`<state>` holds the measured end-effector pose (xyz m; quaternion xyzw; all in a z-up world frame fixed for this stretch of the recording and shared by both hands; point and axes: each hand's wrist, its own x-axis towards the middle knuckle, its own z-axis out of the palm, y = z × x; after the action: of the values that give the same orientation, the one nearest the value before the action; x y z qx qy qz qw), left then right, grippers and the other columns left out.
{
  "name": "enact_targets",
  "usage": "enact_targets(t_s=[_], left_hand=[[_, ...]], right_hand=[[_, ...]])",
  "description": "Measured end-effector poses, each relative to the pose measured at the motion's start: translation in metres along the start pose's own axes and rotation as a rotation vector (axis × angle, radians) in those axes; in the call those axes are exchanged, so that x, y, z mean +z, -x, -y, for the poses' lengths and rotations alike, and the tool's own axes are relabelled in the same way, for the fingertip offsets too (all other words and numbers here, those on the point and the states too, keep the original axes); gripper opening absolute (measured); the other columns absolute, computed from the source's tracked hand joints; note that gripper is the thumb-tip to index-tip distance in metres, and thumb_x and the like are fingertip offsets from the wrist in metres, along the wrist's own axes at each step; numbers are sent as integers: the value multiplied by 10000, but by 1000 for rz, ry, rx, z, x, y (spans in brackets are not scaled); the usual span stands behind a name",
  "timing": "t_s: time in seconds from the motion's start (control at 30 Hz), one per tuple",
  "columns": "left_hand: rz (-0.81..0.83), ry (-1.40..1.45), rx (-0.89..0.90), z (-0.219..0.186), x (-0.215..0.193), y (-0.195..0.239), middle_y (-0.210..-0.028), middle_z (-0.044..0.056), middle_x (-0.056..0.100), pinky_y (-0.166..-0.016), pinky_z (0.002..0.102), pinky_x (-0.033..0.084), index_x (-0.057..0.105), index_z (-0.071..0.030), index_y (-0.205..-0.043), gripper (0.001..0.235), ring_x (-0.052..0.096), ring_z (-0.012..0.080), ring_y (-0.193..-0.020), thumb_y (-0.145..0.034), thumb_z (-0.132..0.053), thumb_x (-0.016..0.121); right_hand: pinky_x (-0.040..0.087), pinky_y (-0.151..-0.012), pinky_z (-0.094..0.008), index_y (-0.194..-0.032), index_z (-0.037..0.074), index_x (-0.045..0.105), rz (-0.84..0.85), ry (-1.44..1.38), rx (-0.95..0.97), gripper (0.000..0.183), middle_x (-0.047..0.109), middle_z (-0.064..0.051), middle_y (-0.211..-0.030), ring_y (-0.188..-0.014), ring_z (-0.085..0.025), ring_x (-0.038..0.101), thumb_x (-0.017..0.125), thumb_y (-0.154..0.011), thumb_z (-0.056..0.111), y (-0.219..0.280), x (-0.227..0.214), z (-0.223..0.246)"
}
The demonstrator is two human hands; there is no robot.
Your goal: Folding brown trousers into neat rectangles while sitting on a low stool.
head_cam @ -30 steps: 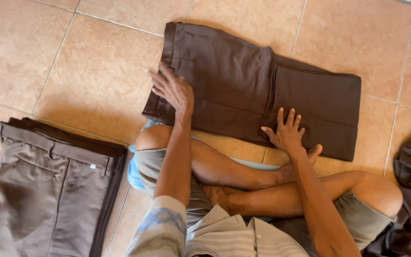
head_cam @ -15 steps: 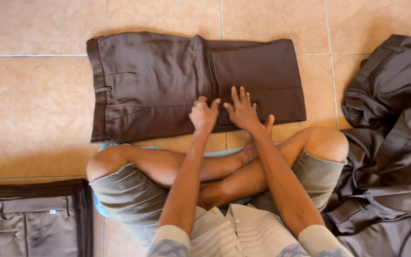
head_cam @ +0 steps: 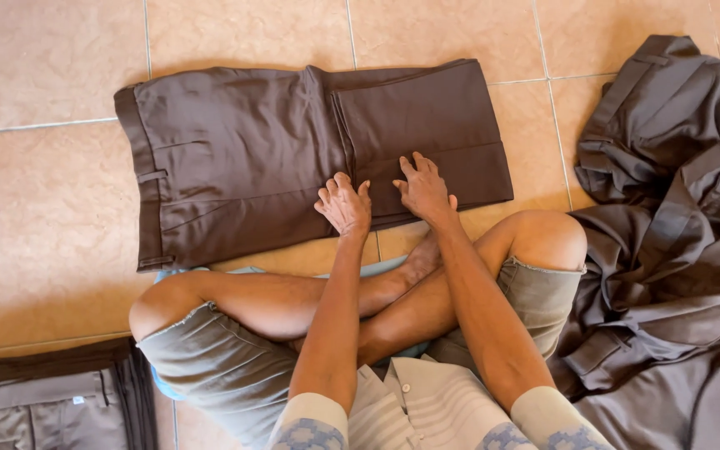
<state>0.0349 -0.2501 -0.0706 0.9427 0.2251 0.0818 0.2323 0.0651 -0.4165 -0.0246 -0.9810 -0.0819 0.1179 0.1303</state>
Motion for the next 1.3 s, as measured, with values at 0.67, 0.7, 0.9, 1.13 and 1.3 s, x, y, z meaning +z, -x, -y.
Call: enact_targets(t_s=[0.67,0.7,0.9,1.13,1.3], left_hand=[[393,-290,234,79,-128,-54,-1720,133,146,-1219,689,29,203,-333,-1643,999,59,347,-1591,-831,-866,439],[408,-314,217,87,-132,-58,-1725,123,134,-1220,686,14,184,-349,-1646,1004,46,338,-1595,-826,-879,420],[337,-235,250,120,-131,-62,-1713,149,113,-1202,718,71,173,-309,-1654,1042,45,380,-1580,-816,-851,473],[-114,-94,511,109,-100,-47,-1637,237,292,-1161,687,189,398,-162,-1592,960,336,429,-1476,-778,-415,838],[109,-90,576,112,-72,-30,-1639,153,347,-1197,650,219,400,-257,-1587,620,312,366,-1520,-1004,-402,554]], right_hand=[[583,-890,-553,-1518,103,500,-114,246,-213,868,414,-201,-1460,-1307,-421,450,664,-869,656,14,2,66],[590,-887,-551,-1502,103,528,-139,219,-277,881,431,-204,-1463,-1304,-426,461,656,-851,682,13,5,70],[507,-1032,-483,-1328,80,687,-249,-374,-463,430,654,-275,-1268,-1216,-464,621,612,-1006,355,0,18,51],[523,-948,-550,-1218,107,680,-524,-253,214,250,654,-178,-1152,-1112,-427,655,636,-992,206,-34,-8,-63],[555,-876,-585,-1236,91,620,-317,-376,647,561,724,-168,-1102,-1077,-435,691,777,-889,503,-39,17,-93]])
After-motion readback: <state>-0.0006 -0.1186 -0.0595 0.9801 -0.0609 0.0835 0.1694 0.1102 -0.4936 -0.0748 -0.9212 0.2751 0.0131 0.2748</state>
